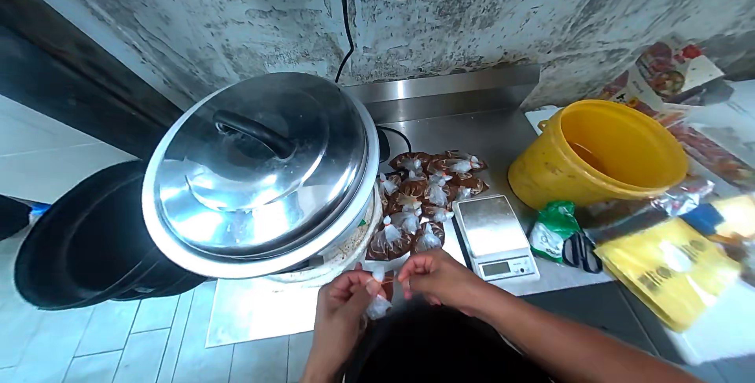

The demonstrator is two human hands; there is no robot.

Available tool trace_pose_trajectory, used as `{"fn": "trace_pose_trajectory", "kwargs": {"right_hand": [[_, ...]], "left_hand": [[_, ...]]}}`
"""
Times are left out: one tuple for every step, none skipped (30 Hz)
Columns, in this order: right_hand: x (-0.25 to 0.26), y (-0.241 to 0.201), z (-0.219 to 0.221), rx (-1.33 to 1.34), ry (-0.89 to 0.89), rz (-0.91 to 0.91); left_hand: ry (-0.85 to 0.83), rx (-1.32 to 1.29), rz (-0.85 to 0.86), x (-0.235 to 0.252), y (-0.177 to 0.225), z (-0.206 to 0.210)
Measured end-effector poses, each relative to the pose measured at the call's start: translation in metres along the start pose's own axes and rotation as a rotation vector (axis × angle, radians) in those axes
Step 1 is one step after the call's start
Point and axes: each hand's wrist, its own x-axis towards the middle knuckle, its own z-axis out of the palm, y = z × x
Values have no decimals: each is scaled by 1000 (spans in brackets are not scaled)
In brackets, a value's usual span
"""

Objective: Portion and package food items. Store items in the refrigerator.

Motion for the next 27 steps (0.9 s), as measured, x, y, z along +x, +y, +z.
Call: {"fn": "trace_pose_trajectory", "kwargs": {"right_hand": [[2, -2, -2, 41, -13, 30], [5, -6, -2, 81, -34, 57], [7, -11, -1, 106, -56, 88], [9, -14, 0, 105, -71, 122], [11, -17, 2, 79, -75, 160], [13, -19, 4, 41, -72, 195], [16, -20, 5, 8, -65, 223], [18, -20, 5, -14, -64, 239], [20, -19, 7, -33, -69, 246], [21, -19, 9, -60, -73, 250], [21, -20, 12, -104, -74, 253], [20, -22, 15, -155, -69, 251], [18, -23, 20, -194, -56, 237], [16, -25, 24, -218, -48, 211], [14, -26, 27, -229, -43, 176], [11, -27, 29, -234, -41, 139], [8, -26, 30, -245, -43, 110], [5, -24, 32, -263, -37, 91], [4, -20, 32, -284, -24, 76], [5, -16, 30, -292, -14, 60], [7, -10, 27, -280, -11, 38], [10, -4, 23, -251, -15, 17], [13, 0, 19, -217, -22, 6], [15, 3, 15, -176, -24, 16], [17, 4, 13, -117, -26, 53], [19, 3, 11, -47, -35, 105], [21, 1, 9, 13, -41, 161]], "left_hand": [[-59, 74, 43, -1, -2, 0], [-108, 193, 101, -1, -4, 0], [-166, 341, 156, 0, -5, -1], [-209, 487, 224, 1, -7, -2], [-234, 616, 287, 2, -11, -3], [-247, 721, 339, 4, -14, -5], [-260, 812, 379, 6, -16, -7], [-274, 885, 413, 8, -18, -10], [-286, 950, 438, 9, -20, -12], [-295, 1012, 451, 10, -20, -13], [-289, 1071, 455, 9, -21, -12], [-261, 1117, 453, 8, -22, -12], [-215, 1146, 442, 7, -25, -10], [-156, 1145, 419, 5, -27, -10], [-90, 1115, 382, 4, -30, -9], [-24, 1060, 330, 2, -31, -8], [39, 977, 257, 0, -30, -6], [101, 858, 168, -1, -26, -4], [165, 717, 70, -1, -21, -1], [220, 563, -25, 1, -15, 0], [257, 397, -86, 3, -12, 1], [260, 249, -112, 4, -12, 0], [228, 150, -113, 3, -12, -2], [170, 88, -93, 1, -14, -4], [98, 67, -60, -1, -16, -7], [22, 83, -22, -2, -18, -9], [-44, 137, 29, -3, -21, -11]]}}
